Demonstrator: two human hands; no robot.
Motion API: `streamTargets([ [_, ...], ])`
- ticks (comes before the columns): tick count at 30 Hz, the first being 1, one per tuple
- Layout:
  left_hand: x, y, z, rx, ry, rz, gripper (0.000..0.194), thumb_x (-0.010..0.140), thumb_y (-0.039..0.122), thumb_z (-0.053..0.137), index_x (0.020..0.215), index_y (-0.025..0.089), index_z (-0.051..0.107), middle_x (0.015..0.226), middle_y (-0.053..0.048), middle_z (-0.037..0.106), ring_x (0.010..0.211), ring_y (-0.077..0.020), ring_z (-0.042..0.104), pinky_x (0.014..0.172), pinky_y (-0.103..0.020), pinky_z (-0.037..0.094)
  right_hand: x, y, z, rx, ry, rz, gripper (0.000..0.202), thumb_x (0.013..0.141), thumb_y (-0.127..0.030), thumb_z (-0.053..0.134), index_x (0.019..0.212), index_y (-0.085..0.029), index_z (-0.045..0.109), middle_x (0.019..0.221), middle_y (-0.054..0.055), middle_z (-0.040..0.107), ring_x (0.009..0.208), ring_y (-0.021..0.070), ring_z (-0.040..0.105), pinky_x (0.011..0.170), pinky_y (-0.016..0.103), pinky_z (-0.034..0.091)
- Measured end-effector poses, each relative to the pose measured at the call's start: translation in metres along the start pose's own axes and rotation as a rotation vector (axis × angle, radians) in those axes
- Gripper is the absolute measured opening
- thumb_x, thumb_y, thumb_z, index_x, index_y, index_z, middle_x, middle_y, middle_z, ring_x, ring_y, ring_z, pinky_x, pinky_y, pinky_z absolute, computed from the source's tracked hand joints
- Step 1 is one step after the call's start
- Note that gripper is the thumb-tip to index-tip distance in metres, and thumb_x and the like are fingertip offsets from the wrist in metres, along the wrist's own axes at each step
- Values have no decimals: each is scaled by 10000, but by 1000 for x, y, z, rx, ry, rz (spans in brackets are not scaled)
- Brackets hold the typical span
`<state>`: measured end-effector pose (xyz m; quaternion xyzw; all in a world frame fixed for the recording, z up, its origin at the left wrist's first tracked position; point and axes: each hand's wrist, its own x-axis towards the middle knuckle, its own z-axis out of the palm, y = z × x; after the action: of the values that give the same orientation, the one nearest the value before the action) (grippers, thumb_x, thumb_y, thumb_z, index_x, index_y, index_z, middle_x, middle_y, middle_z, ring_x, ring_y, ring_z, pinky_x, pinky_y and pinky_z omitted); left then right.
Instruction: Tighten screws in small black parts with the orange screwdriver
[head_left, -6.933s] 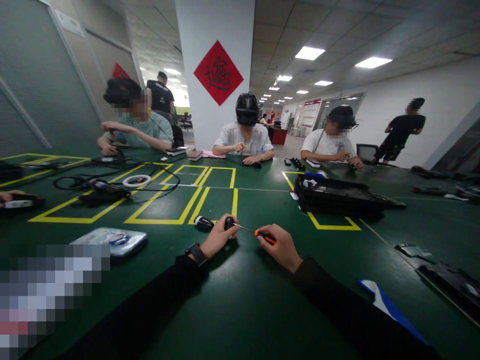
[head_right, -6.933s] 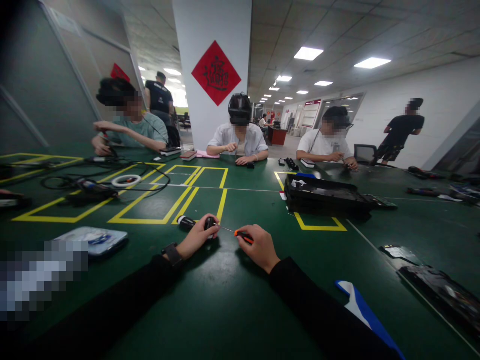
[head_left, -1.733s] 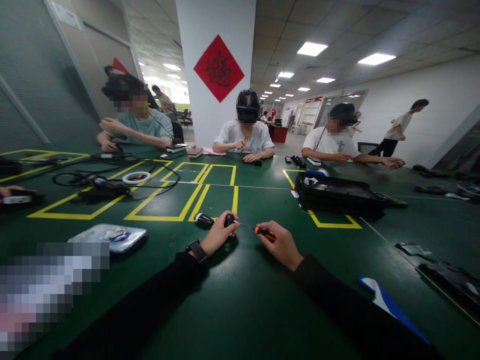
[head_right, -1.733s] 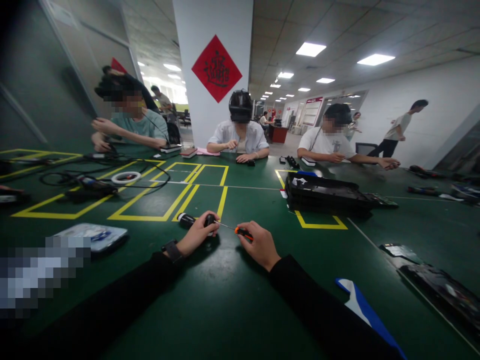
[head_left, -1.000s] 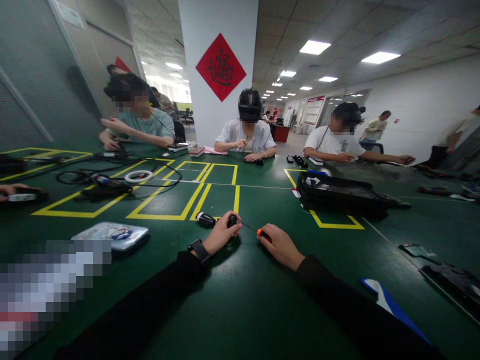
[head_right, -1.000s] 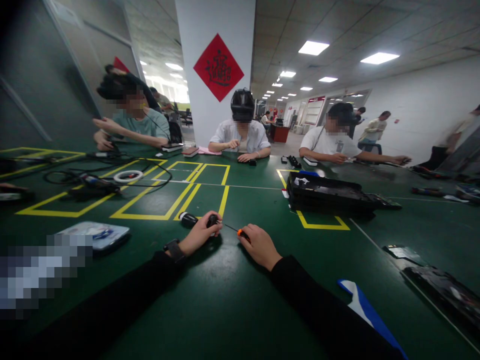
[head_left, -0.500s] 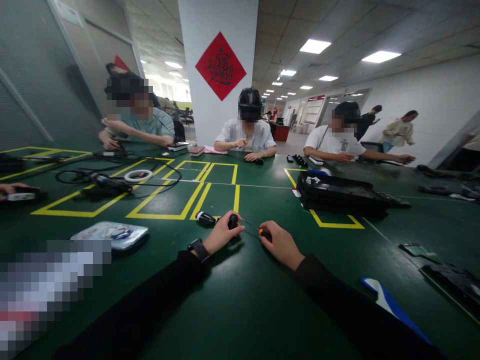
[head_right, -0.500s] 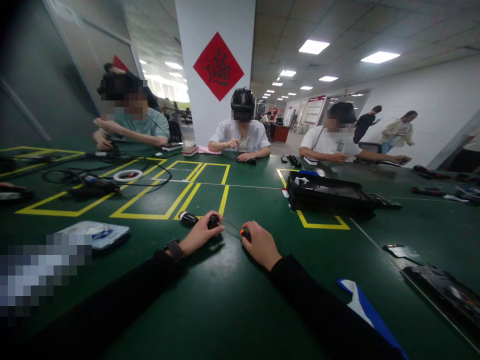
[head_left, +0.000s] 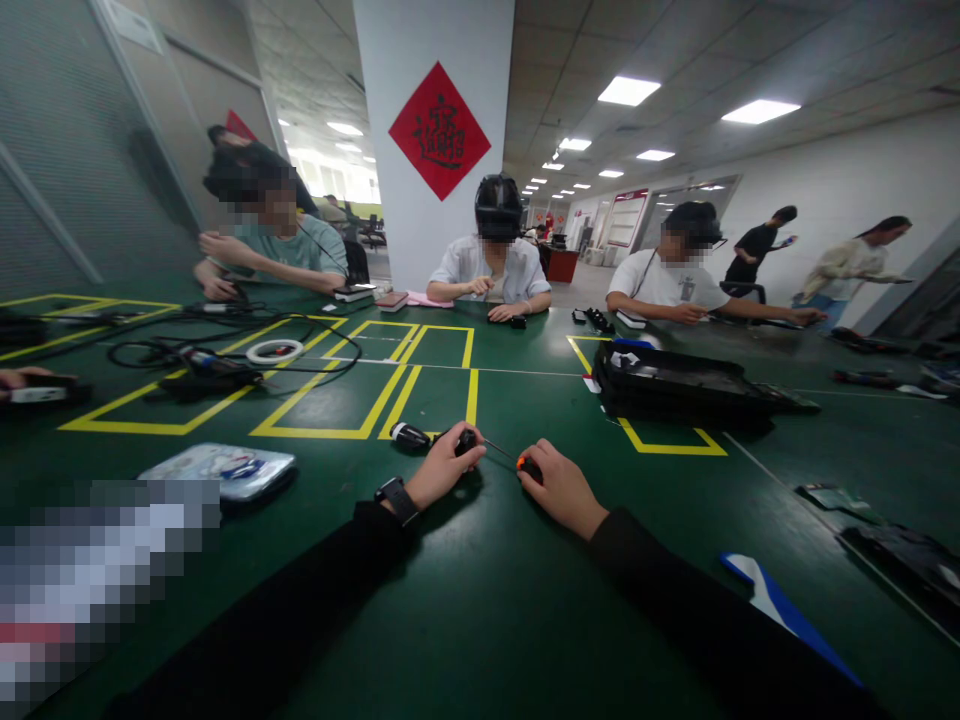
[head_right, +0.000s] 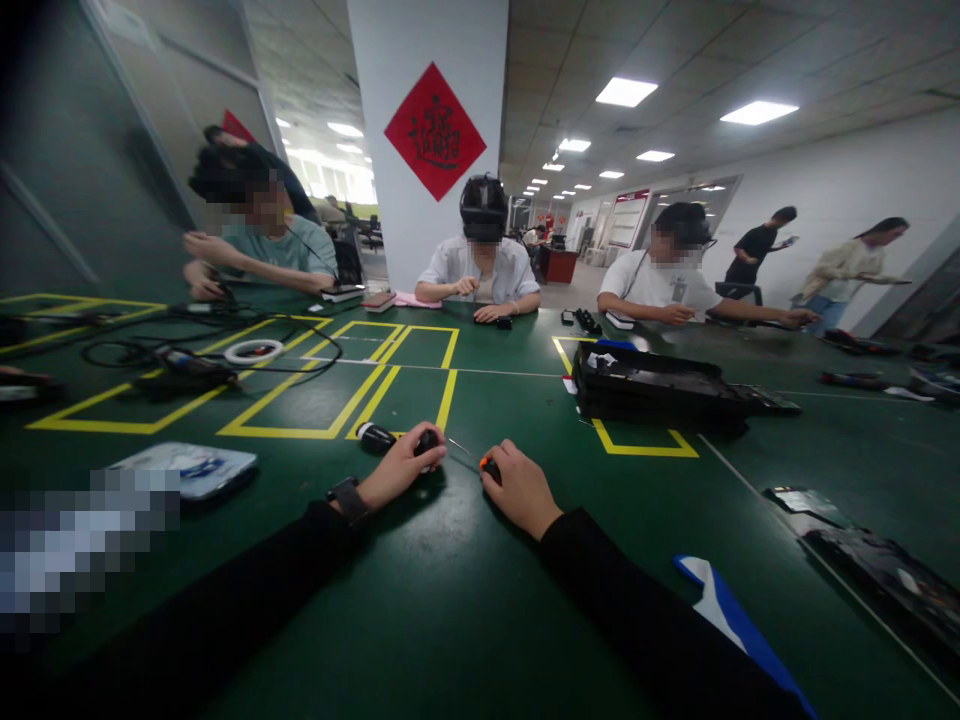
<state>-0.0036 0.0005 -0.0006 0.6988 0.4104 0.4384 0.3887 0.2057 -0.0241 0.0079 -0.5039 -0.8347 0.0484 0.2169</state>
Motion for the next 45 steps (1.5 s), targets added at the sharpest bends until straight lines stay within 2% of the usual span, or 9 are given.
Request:
streamTargets([
  [4,-1,5,2,144,18,42,170,758,310,496,851,168,483,730,17,516,618,-105,489,625,-252,412,0,-1,0,-8,7,4,170,804,-258,481,951,-185,526,926,40,477,776,128,490,654,225,374],
  [8,-4,10,6,362,35,155,112,759,261,489,822,169,499,795,-9,539,760,-140,501,730,-276,396,0,0,1,-14,19,-6,176,806,-263,479,961,-190,519,929,38,479,790,131,491,663,227,377],
  [12,-8,13,9,551,-12,216,89,772,214,448,840,185,499,806,-12,546,761,-143,497,712,-266,390,0,1,3,-27,24,-7,168,810,-276,475,946,-191,522,918,36,478,778,129,490,661,228,376],
  [16,-9,13,10,644,-20,229,94,772,218,447,851,193,491,827,-15,549,771,-146,501,701,-260,394,0,1,3,-36,27,-11,164,813,-287,470,935,-191,522,913,35,475,769,126,489,656,226,376],
  [26,-8,7,9,678,35,201,130,762,226,452,886,207,487,849,-17,552,792,-154,509,715,-269,404,0,-1,2,-58,23,10,169,814,-286,467,938,-187,524,913,40,474,793,132,482,667,228,371],
  [40,-7,6,7,647,35,160,208,688,245,539,886,200,496,827,-14,540,766,-166,504,705,-286,401,1,-2,1,-41,19,26,167,813,-284,470,930,-179,528,911,41,474,794,132,485,660,229,373],
  [45,-8,10,8,608,46,177,172,729,284,514,875,195,502,814,-18,543,753,-163,503,697,-285,402,0,0,3,-19,37,30,174,806,-266,476,954,-185,520,920,45,481,811,143,489,671,243,386],
])
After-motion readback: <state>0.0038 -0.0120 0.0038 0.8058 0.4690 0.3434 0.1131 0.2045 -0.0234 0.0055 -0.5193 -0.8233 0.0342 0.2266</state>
